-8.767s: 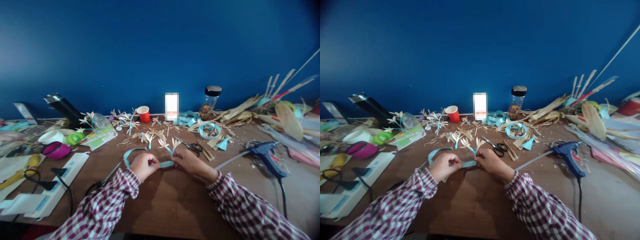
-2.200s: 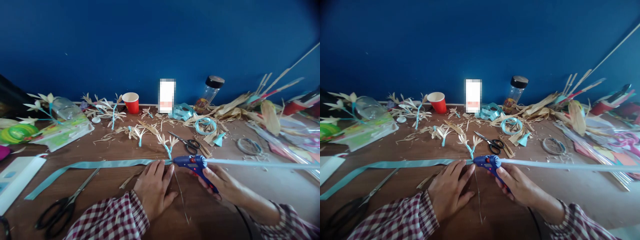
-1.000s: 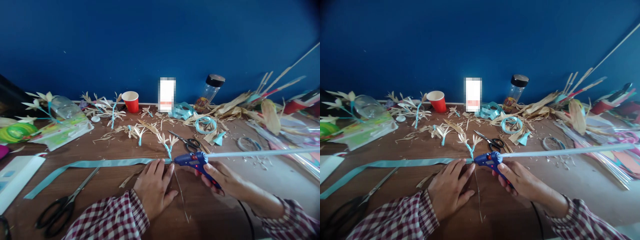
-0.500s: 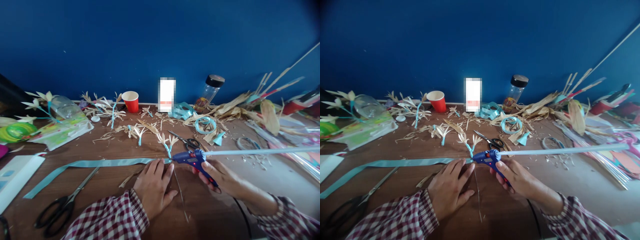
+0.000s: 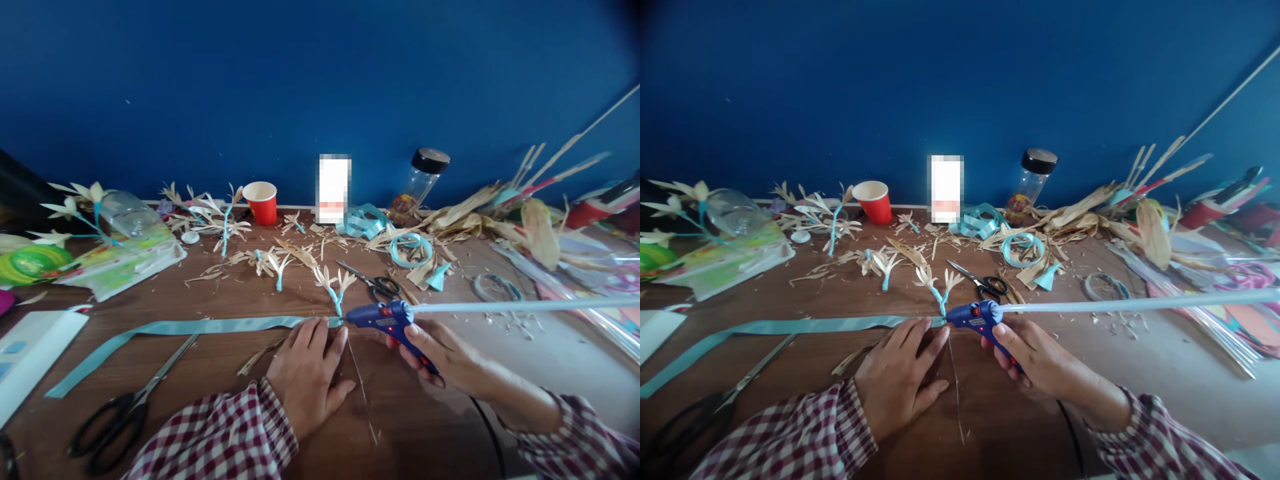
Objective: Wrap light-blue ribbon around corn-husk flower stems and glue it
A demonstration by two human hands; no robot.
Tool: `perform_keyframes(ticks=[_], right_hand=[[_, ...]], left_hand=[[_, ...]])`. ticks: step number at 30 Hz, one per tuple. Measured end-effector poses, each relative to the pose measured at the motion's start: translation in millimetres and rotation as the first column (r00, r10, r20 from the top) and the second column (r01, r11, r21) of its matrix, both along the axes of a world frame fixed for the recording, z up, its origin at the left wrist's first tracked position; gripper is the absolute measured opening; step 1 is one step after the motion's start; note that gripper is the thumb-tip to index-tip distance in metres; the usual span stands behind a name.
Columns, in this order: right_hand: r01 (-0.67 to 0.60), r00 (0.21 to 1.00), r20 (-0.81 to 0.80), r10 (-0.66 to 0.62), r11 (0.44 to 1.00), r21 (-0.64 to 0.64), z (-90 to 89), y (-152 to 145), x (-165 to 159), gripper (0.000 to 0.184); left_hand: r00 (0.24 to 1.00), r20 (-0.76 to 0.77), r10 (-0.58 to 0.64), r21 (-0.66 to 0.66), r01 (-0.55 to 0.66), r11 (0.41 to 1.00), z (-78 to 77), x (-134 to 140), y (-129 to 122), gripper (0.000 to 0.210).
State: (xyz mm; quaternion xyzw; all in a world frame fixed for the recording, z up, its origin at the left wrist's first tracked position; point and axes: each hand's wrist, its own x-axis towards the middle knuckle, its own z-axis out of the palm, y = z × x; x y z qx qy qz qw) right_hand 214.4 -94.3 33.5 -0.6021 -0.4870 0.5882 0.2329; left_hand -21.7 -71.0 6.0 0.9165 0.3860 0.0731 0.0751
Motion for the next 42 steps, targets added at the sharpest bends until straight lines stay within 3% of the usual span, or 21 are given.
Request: perform_keyframes(ticks=[24, 37, 42], right_hand=[[0.001, 1.0, 0.025, -0.001, 1.0, -0.009, 1.6, -1.3, -1.4, 0.046], [-0.039, 0.999, -0.001, 0.039, 0.998, 0.054, 1.9, 0.9, 1.1, 0.045], [-0.059, 0.998, 0.028, 0.059, 0.998, -0.003, 4.3, -1.0, 4.4, 0.047]], left_hand=[[1.0, -0.017, 0.005, -0.012, -0.005, 1.0, -1.0, 0.0, 0.8, 0.06], [1.0, 0.002, 0.015, 0.013, -0.015, 1.0, -6.8, 0.0, -1.2, 0.062], [1.0, 0.001, 0.005, 0.016, -0.005, 1.0, -8.4, -0.2, -0.6, 0.061]])
